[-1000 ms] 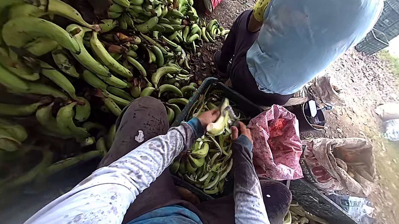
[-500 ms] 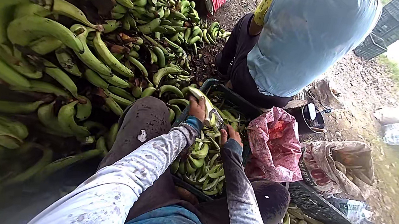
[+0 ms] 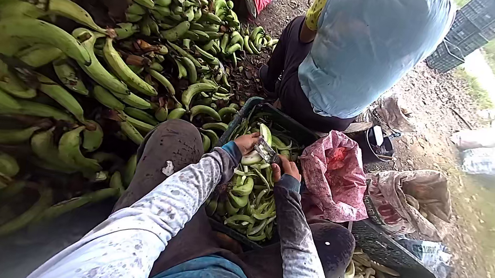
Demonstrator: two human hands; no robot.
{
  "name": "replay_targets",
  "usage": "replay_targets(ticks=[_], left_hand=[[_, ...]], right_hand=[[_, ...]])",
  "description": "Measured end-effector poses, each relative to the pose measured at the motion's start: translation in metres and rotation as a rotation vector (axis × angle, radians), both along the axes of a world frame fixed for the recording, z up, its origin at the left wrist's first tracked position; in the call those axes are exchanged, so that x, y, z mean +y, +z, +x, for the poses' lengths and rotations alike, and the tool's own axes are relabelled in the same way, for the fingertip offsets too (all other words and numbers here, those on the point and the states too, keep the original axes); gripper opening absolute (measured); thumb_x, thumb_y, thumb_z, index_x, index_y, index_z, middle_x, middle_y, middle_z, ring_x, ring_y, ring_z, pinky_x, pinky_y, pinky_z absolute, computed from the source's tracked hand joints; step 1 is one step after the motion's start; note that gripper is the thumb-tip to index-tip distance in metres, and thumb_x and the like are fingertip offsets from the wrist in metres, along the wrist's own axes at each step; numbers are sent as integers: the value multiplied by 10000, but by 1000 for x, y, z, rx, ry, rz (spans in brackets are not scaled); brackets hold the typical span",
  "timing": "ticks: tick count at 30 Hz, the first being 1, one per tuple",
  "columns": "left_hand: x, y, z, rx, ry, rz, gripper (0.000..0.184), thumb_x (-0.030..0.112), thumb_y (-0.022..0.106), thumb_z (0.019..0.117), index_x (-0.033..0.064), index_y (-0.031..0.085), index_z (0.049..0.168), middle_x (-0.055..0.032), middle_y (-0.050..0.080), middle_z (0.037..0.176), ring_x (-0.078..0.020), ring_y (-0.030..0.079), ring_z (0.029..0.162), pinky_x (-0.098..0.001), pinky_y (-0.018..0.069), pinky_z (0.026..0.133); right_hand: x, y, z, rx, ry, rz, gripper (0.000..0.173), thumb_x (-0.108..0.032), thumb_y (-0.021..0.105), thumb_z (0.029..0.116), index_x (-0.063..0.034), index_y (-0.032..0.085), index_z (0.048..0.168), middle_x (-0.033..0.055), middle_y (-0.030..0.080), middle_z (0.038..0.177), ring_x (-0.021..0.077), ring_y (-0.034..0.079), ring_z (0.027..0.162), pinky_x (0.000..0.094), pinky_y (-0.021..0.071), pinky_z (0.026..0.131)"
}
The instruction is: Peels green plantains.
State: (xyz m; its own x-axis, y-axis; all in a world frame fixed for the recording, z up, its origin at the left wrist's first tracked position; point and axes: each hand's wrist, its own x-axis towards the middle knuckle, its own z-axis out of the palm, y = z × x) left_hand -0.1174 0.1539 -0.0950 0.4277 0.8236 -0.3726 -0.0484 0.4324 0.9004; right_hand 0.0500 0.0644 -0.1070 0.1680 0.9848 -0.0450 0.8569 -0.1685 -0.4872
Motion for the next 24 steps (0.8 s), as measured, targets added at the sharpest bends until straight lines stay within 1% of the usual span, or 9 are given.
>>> replay_targets(ticks=[3,7,9,12,15,17,21,23,24], left_hand=[[-7,3,-9,154,-297,189,422,145,414,1105,-5,421,1499,-243,549,1397,-288,565,1244,-449,433,1077],[-13,2,-11,367,-690,397,528,165,417,1111,50,277,1607,-221,428,1565,-349,456,1417,-521,328,1173],[-9,-7,-8,388,-478,329,521,197,395,1121,10,280,1594,-280,442,1532,-416,453,1409,-565,323,1173],[4,-21,-2,258,123,88,564,359,386,1121,-61,398,1498,-343,508,1425,-451,497,1349,-585,364,1141],[14,-24,-1,143,528,-142,557,387,343,1126,-85,514,1366,-282,573,1313,-339,570,1190,-473,446,1030],[9,-16,-6,249,467,-152,491,290,322,1139,-77,496,1415,-297,528,1428,-371,505,1358,-505,373,1135],[-10,-8,4,58,289,-40,497,357,389,1117,-27,521,1404,-268,579,1340,-349,569,1230,-520,435,1061],[-10,-2,3,24,156,-5,511,365,351,1125,0,467,1463,-254,563,1366,-334,561,1241,-513,437,1062],[-9,-1,4,36,171,-27,505,376,347,1123,-10,516,1400,-240,587,1311,-316,579,1184,-503,457,1021]], right_hand=[[11,-1,13,-21,-88,4,465,-398,577,1024,-175,611,1430,232,638,1319,426,569,1272,634,372,1097],[17,9,20,108,-278,-56,441,-358,489,1086,-146,563,1466,259,574,1408,445,508,1345,633,377,1104],[15,15,11,128,-228,-123,469,-349,486,1086,-124,520,1496,256,560,1436,435,498,1371,620,366,1129],[1,8,-14,101,-29,-89,520,-367,568,1037,-79,541,1469,265,587,1388,438,527,1329,642,368,1108],[-14,-5,-37,23,64,97,521,-426,669,955,-97,665,1358,242,668,1256,433,612,1202,640,433,1015],[-12,-6,-42,15,36,108,489,-421,671,956,-117,684,1339,241,671,1250,438,614,1195,639,435,999],[11,1,-19,121,-104,-42,468,-399,548,1046,-143,593,1435,250,617,1358,436,556,1299,647,398,1083],[13,4,-13,99,-148,-14,488,-412,555,1036,-140,586,1440,251,614,1354,433,558,1289,648,383,1078],[11,7,-14,45,-149,-13,497,-419,575,1025,-135,592,1432,242,624,1336,421,567,1276,630,381,1082]])
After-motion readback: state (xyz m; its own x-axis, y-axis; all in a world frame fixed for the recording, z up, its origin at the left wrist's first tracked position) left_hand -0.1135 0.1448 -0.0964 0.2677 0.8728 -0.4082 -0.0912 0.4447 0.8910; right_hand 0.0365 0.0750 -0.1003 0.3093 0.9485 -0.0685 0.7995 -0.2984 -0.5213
